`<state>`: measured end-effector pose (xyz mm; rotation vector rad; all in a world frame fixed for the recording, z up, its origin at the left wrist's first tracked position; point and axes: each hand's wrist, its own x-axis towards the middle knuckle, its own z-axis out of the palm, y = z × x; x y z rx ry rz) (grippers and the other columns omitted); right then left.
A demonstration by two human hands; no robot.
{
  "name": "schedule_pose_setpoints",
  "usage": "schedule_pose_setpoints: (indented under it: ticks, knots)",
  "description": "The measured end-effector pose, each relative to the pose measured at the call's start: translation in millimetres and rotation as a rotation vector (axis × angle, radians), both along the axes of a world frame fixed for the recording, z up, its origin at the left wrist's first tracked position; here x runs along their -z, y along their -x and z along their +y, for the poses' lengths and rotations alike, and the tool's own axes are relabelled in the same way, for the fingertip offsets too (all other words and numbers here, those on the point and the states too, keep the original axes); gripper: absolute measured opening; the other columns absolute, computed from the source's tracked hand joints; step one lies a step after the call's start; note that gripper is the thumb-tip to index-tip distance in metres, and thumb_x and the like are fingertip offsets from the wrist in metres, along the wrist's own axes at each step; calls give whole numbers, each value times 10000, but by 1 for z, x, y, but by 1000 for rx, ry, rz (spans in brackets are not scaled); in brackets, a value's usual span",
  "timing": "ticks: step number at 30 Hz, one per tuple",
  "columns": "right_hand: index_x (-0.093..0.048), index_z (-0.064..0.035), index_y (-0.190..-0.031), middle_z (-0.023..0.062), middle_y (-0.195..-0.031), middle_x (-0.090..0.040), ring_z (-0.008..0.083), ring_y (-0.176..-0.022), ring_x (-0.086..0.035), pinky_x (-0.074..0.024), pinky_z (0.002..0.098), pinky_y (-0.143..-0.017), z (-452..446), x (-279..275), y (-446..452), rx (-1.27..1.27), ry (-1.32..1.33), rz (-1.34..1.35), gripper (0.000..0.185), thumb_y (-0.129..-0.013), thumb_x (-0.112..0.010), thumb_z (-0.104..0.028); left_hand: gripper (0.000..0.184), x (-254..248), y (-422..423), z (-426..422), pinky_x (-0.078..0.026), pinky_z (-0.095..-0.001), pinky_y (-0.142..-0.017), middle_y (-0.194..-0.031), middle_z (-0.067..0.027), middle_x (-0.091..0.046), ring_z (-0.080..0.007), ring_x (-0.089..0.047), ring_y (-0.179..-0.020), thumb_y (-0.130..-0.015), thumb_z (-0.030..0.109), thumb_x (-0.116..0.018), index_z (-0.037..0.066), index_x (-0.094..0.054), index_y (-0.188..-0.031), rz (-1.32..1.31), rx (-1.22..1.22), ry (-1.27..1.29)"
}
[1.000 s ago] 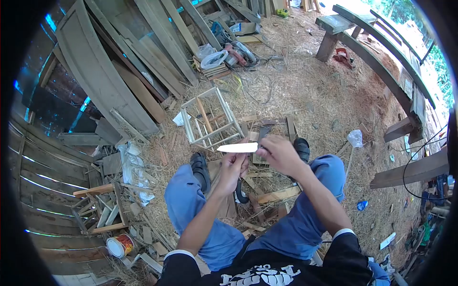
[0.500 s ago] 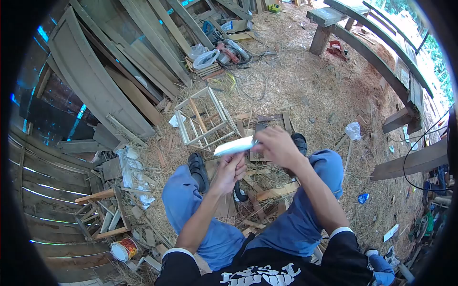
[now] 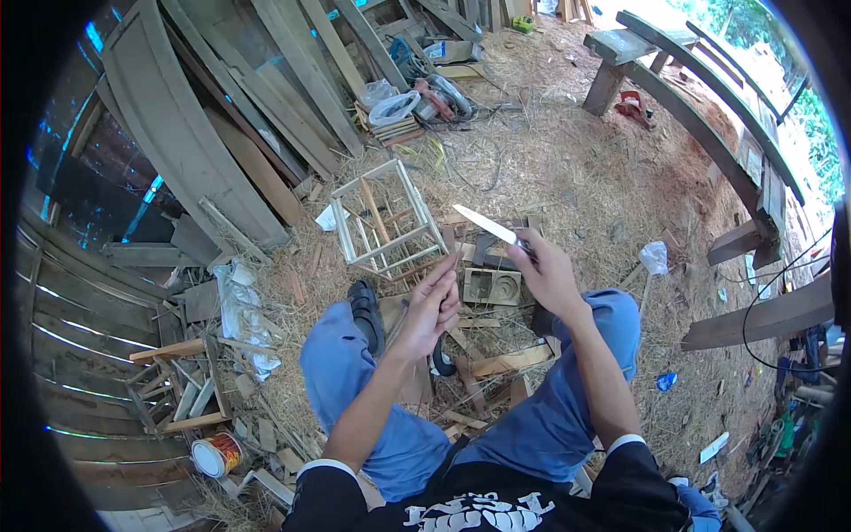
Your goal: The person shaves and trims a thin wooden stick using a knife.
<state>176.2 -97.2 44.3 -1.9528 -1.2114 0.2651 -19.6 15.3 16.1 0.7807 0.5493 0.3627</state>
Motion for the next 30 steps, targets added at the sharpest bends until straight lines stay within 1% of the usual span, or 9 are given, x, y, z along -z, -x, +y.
schedule_pose_setpoints:
  ticks: [4, 5, 10, 16, 19, 21, 25, 28, 30]
  knots:
    - [-634, -44, -1057, 165, -781, -642, 342, -711, -643, -491, 410, -653, 20, 2, 2, 11, -22, -47, 328, -922, -672, -340, 453, 2, -10, -8, -216, -195, -415, -667, 68, -322, -22, -288, -505, -1061, 237, -491, 150, -425, -1500, 39, 102, -73]
    - [-643, -27, -1016, 162, -723, -630, 310, -631, -611, -463, 394, -600, 24, 3, 3, 40, -49, 56, 302, -912, -690, -307, 452, 9, -13, -11, -223, -197, -423, -675, 72, -324, -21, -292, -517, -1061, 245, -496, 152, -431, -1498, 37, 107, -94]
    - [-641, 8, -921, 105, -619, -559, 171, -551, -481, -379, 353, -538, 31, 10, -1, 76, -136, 266, 258, -920, -682, -246, 425, 15, -22, -17, -255, -215, -446, -661, 77, -356, -26, -320, -546, -1061, 235, -504, 104, -481, -1465, 56, 103, -315]
    - [-626, 22, -860, 18, -611, -508, 84, -588, -419, -351, 309, -529, 19, 18, -17, -1, -114, 359, 296, -925, -705, -256, 353, 33, -18, -4, -418, -248, -550, -725, 5, -567, -68, -484, -596, -1035, 241, -547, 104, -613, -1353, 330, 59, -974]
    - [-637, 17, -858, -9, -631, -510, 66, -605, -414, -346, 290, -538, 6, 13, -17, -17, -106, 486, 284, -915, -723, -248, 286, 28, -15, -3, -458, -286, -604, -791, -48, -638, -112, -530, -635, -1011, 208, -571, 90, -684, -1246, 321, -53, -1180]
    - [-644, 17, -864, -20, -642, -504, 60, -614, -411, -342, 277, -546, -2, 17, -20, -15, -79, 583, 277, -905, -736, -241, 253, 22, -12, -3, -471, -312, -658, -818, -78, -650, -158, -564, -688, -980, 195, -606, 83, -707, -1183, 371, -67, -1272]
    - [-647, 4, -847, -44, -653, -481, 58, -628, -401, -336, 275, -556, -17, 25, -29, -104, 17, 477, 270, -899, -746, -242, 202, 21, -9, 2, -474, -344, -770, -863, -89, -665, -241, -607, -805, -918, 185, -667, 81, -736, -1078, 367, -168, -1605]
    - [-649, -10, -828, -59, -663, -474, 59, -634, -388, -329, 278, -556, -28, 19, -36, -174, 106, 367, 268, -902, -746, -249, 208, 23, -4, 1, -436, -370, -915, -962, -83, -687, -250, -615, -973, -903, 143, -662, 96, -735, -1093, 446, -29, -1548]
    - [-644, -18, -809, -67, -667, -466, 61, -634, -375, -320, 285, -551, -36, 15, -36, -173, 119, 393, 271, -904, -744, -251, 212, 27, -5, -2, -413, -391, -946, -969, -71, -673, -251, -603, -1013, -887, 135, -678, 99, -729, -1090, 406, -174, -1642]
